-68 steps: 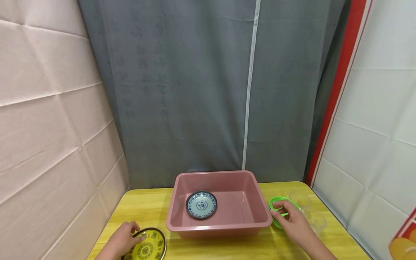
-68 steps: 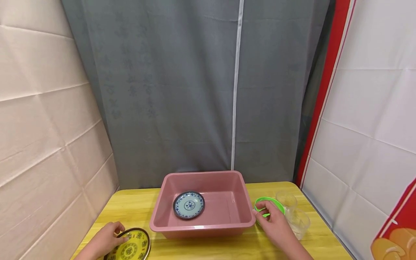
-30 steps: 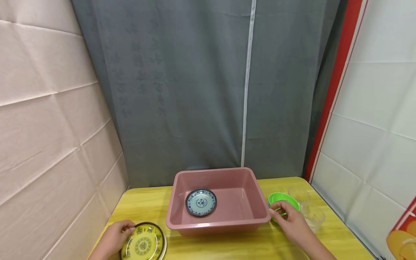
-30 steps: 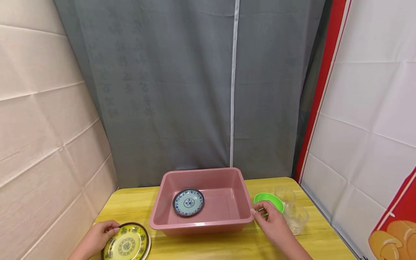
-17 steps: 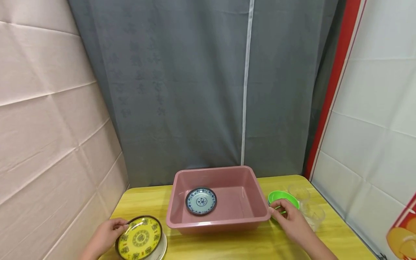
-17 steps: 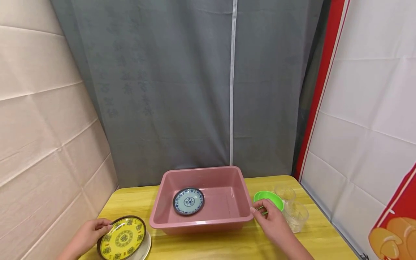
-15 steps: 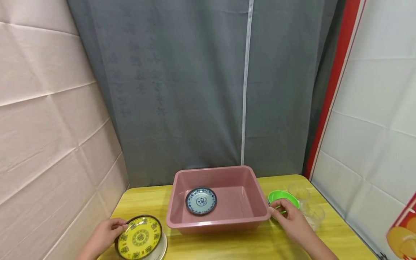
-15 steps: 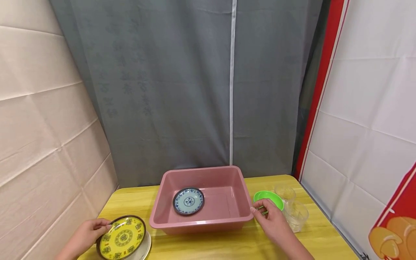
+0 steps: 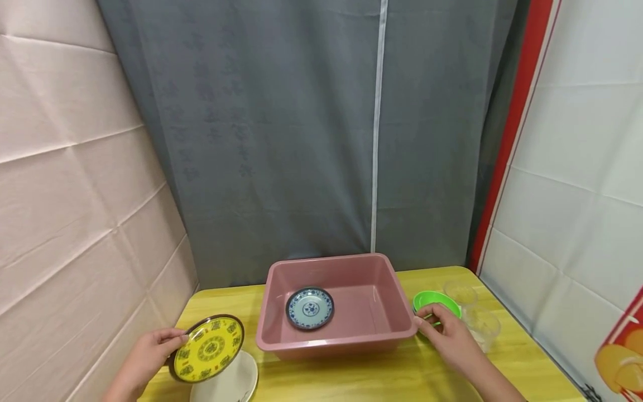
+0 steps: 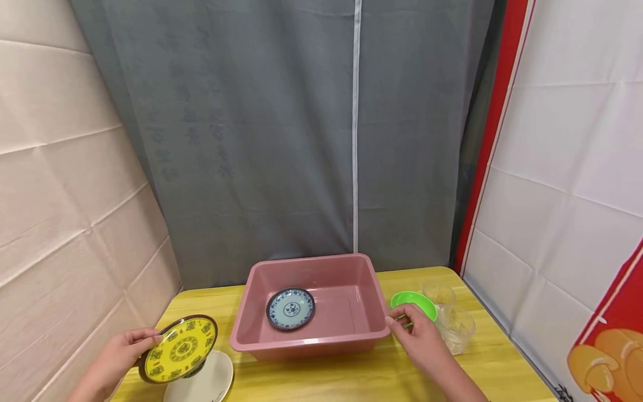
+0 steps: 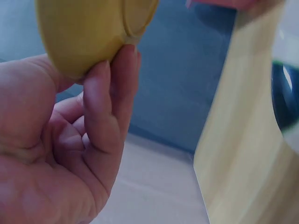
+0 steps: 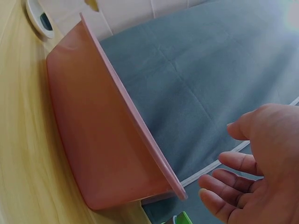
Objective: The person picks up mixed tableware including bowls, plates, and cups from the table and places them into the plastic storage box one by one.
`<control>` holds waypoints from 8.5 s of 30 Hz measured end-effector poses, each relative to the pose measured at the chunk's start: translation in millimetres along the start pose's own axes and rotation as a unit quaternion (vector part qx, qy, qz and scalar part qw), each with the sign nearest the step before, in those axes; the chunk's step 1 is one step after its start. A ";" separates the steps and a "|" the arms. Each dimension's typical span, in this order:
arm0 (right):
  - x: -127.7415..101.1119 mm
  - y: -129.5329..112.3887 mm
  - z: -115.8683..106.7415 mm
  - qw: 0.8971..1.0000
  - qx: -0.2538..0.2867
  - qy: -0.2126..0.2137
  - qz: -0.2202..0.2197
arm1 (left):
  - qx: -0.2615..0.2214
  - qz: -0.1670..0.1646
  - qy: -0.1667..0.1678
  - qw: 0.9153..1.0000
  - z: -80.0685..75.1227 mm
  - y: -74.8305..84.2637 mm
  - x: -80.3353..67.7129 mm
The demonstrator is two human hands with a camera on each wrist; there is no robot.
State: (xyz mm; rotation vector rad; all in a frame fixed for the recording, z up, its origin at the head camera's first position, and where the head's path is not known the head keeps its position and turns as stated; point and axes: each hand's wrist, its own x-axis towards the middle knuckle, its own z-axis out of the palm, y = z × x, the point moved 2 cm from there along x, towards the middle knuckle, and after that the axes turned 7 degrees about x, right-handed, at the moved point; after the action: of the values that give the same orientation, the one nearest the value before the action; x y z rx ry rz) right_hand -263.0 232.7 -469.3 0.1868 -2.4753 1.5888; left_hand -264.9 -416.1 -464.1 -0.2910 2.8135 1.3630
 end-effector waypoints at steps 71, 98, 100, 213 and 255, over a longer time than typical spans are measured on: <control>36.8 -69.3 91.3 0.965 0.226 -0.131 0.009 | -0.128 0.136 -0.029 0.982 172.1 188.4 -0.4; 39.8 -63.0 93.6 0.928 0.331 -0.152 0.081 | -0.145 0.127 -0.035 0.981 184.5 192.4 -2.6; 39.5 -63.3 92.7 0.928 0.329 -0.153 0.083 | -0.147 0.128 -0.039 0.980 185.4 191.9 -3.5; 182.5 -3.4 164.1 0.937 0.044 -0.281 0.204 | 0.155 0.111 0.070 0.979 127.6 54.9 -20.9; 159.8 -36.5 127.5 0.961 -0.082 -0.249 0.091 | 0.160 0.122 0.062 0.978 126.1 53.3 -20.0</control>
State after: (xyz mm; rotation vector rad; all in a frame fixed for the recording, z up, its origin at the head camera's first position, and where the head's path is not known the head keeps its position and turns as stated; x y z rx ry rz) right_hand -422.9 101.4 -451.9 0.3854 -3.0736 1.5433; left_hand -264.1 -282.4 -499.6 -0.0273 3.1983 0.9213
